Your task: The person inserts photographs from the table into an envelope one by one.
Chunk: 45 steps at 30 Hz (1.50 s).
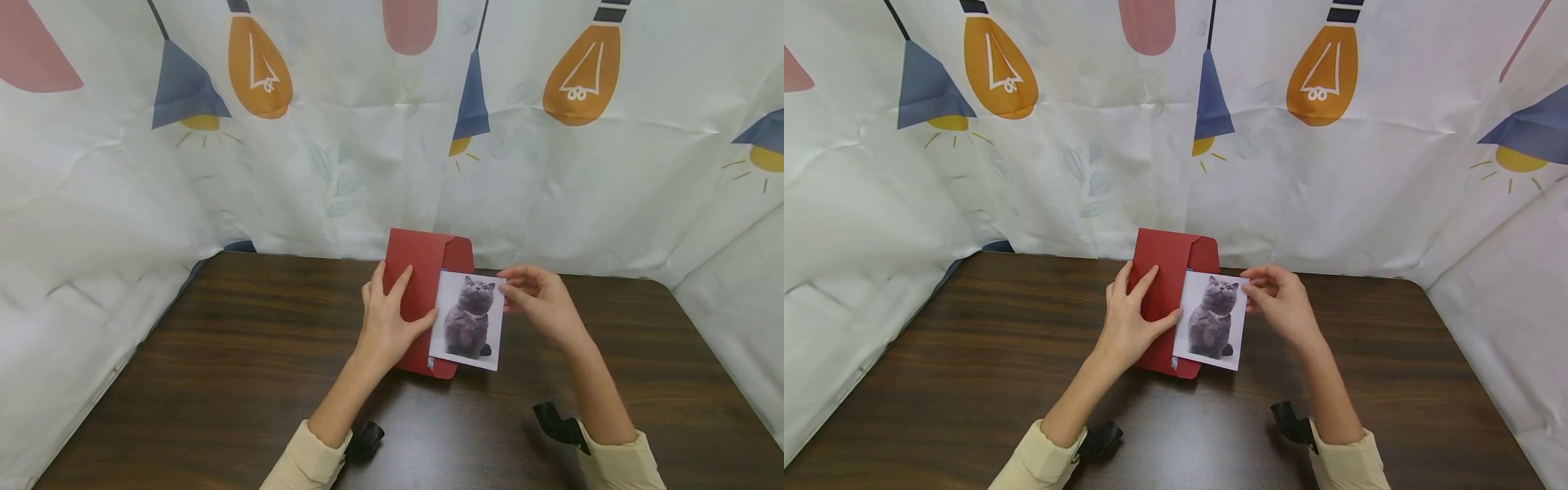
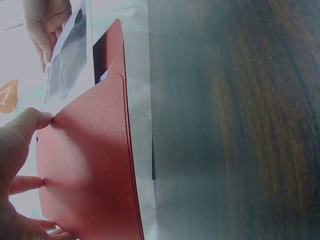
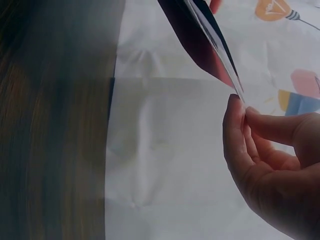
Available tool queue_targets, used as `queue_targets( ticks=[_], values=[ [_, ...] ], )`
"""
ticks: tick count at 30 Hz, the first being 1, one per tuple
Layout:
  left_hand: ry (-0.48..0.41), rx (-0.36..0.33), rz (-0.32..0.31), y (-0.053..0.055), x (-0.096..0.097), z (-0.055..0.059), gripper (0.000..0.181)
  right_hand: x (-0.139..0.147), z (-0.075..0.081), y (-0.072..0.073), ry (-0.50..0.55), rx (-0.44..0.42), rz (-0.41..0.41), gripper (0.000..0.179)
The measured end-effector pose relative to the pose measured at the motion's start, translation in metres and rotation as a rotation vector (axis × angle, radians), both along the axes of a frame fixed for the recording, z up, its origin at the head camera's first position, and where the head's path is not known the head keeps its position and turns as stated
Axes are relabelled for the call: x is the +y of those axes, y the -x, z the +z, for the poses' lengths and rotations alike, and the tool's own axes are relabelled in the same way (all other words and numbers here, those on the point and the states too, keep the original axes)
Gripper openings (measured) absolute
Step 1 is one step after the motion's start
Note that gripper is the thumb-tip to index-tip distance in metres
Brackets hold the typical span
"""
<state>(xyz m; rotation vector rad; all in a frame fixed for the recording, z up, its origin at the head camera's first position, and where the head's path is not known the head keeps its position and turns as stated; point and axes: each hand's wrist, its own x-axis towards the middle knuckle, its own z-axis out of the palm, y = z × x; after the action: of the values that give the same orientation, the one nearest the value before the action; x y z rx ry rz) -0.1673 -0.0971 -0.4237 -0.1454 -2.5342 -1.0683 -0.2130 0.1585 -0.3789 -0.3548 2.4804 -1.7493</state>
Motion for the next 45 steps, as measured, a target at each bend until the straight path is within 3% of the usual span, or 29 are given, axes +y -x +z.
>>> queue_targets(
  ticks=[37,45],
  values=[
    [0.008,0.012,0.004,0.000,0.000,-0.001,0.079,-0.023,-0.005,0.007,0.050,-0.003,-0.006,0.028],
    [0.011,-0.015,-0.004,0.001,0.000,-0.001,0.082,-0.031,-0.004,0.008,0.083,-0.002,-0.006,0.028]
  ],
)
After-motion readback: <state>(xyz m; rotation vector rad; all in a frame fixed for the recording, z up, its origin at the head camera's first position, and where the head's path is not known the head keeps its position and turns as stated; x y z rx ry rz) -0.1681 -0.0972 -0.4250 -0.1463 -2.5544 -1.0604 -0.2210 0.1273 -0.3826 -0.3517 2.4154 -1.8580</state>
